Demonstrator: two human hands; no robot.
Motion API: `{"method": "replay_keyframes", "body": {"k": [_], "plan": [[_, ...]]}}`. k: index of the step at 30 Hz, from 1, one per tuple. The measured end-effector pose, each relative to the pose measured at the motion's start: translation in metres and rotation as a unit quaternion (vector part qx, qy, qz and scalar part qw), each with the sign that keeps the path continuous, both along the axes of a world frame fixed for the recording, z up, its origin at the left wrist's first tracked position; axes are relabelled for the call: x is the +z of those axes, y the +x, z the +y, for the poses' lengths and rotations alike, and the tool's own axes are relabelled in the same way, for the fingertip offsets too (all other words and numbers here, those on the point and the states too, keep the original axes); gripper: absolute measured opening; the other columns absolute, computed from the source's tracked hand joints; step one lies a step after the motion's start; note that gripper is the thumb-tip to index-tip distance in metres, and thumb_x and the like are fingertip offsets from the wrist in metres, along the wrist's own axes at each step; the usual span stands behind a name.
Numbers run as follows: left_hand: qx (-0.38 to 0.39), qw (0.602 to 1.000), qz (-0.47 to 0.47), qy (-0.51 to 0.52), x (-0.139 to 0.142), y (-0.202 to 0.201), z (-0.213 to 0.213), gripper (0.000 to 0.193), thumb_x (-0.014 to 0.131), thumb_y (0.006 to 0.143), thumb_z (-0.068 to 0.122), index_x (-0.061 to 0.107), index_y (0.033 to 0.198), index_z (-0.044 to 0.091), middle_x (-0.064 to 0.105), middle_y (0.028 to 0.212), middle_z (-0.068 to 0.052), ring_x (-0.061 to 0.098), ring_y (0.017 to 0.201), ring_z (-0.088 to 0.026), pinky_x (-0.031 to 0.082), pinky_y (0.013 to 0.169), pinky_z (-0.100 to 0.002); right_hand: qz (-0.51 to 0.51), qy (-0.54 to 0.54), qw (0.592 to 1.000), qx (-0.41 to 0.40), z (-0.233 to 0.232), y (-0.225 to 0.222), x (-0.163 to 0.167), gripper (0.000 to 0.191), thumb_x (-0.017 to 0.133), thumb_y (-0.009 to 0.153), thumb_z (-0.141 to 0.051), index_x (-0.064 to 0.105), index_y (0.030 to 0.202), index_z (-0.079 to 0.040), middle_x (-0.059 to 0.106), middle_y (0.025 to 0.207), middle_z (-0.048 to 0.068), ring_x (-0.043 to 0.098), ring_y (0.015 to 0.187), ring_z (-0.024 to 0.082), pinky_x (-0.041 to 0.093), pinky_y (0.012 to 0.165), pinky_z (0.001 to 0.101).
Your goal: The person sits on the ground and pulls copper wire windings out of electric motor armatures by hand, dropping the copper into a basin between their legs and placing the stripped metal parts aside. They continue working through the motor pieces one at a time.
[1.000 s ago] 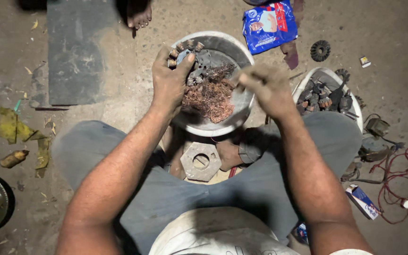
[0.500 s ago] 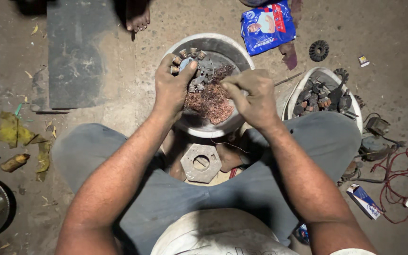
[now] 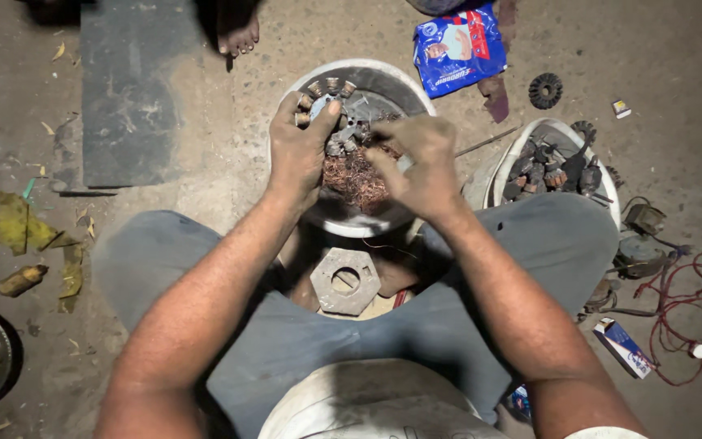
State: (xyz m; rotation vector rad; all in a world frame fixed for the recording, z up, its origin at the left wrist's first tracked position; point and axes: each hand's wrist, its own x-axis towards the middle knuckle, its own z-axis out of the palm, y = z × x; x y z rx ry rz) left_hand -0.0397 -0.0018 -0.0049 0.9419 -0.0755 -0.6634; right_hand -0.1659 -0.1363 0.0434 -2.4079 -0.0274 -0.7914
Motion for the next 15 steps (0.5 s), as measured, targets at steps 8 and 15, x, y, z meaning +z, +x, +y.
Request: {"method": "replay_keyframes", "body": {"k": [8, 15], "plan": [[0.042, 0.979, -0.169, 0.107, -0.010, 0.008, -0.004, 0.020, 0.075, 0.101, 0.006, 0.059, 0.111, -0.003, 0.068, 0.098, -0.012, 0.066, 0.086, -0.015, 0.058, 0.075, -0.030, 0.048, 0.055, 0.996, -0.059, -0.009, -0.006, -0.010, 0.006, 0.073, 0.095, -0.007, 0.076, 0.100, -0.006, 0.072, 0.083, 0.007, 0.067, 0.079, 0.023, 0.049, 0.083, 0.0410], [0.012, 0.998, -0.051, 0.028, 0.003, 0.009, 0.001, 0.027, 0.071, 0.094, 0.007, 0.058, 0.116, 0.000, 0.070, 0.104, -0.011, 0.072, 0.088, -0.016, 0.064, 0.080, -0.031, 0.230, -0.031, 0.973, -0.018, -0.022, -0.006, -0.030, 0.007, 0.076, 0.091, -0.014, 0.078, 0.096, -0.010, 0.077, 0.090, 0.010, 0.071, 0.086, 0.029, 0.048, 0.076, 0.0448]]}}
